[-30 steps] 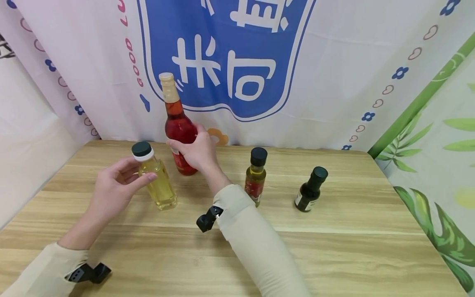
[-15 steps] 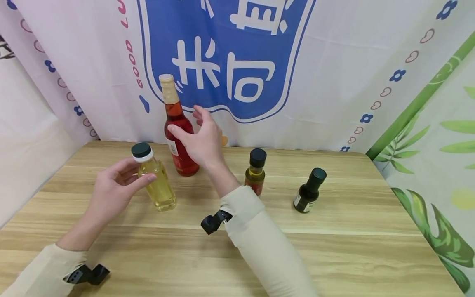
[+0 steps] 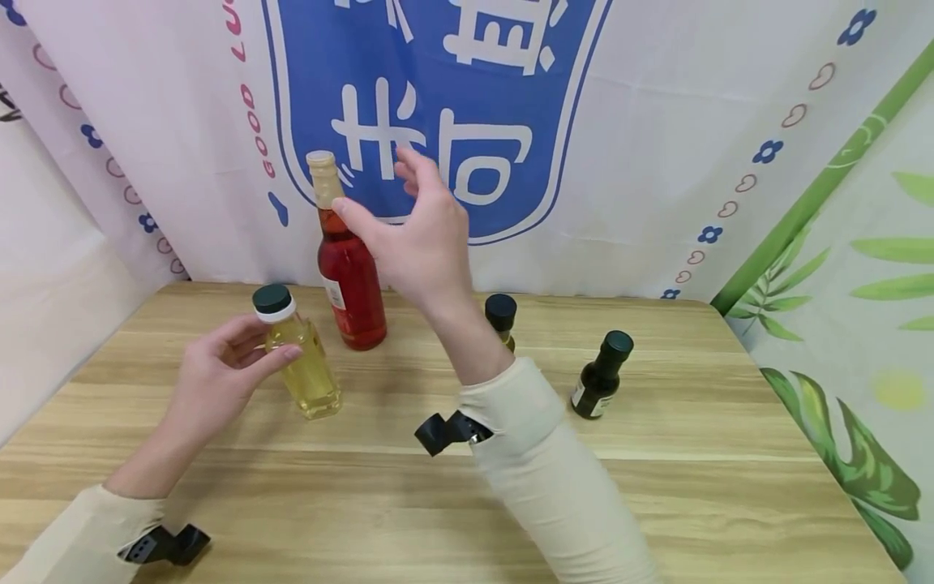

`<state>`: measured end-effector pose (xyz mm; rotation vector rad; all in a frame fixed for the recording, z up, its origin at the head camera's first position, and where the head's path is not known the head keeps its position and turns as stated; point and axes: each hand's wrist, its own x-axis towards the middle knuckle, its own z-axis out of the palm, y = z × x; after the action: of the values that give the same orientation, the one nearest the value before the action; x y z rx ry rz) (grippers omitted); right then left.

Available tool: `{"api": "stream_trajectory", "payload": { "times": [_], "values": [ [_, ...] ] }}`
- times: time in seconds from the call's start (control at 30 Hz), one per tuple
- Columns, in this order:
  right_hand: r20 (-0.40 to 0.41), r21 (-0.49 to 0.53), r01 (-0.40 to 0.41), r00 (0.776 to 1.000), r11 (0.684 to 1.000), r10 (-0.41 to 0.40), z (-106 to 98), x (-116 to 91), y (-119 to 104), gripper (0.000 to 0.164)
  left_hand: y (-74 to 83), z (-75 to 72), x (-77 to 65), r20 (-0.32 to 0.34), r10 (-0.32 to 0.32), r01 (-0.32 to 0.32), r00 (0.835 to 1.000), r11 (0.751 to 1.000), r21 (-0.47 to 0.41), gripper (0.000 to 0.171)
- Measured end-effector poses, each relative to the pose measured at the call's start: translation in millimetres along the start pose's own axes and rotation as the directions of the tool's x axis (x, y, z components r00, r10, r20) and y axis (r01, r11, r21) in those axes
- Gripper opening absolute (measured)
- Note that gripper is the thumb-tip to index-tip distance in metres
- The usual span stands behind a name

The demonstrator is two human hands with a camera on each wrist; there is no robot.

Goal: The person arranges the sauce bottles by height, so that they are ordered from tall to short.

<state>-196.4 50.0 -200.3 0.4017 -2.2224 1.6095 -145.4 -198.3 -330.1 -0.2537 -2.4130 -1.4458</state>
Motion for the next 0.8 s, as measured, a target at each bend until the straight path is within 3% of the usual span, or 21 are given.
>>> {"api": "stream_trajectory", "payload": {
  "times": [0.4,0.8],
  "values": [
    [-0.052,-0.035,0.016,0.998,0.999,-0.018,-59.2,0.4,9.5,0.073,-1.5,-1.6,-0.7,0.014,0.000,0.000,1.000,1.000,0.001,0.049],
    [-0.082,-0.085,-0.072,0.995,0.994,0.065,-120.7,-26.3,46.0,0.076,-0.7,-3.0,-1.2,0.021,-0.017,0.017,1.000,1.000,-0.006,0.049]
  ]
}}
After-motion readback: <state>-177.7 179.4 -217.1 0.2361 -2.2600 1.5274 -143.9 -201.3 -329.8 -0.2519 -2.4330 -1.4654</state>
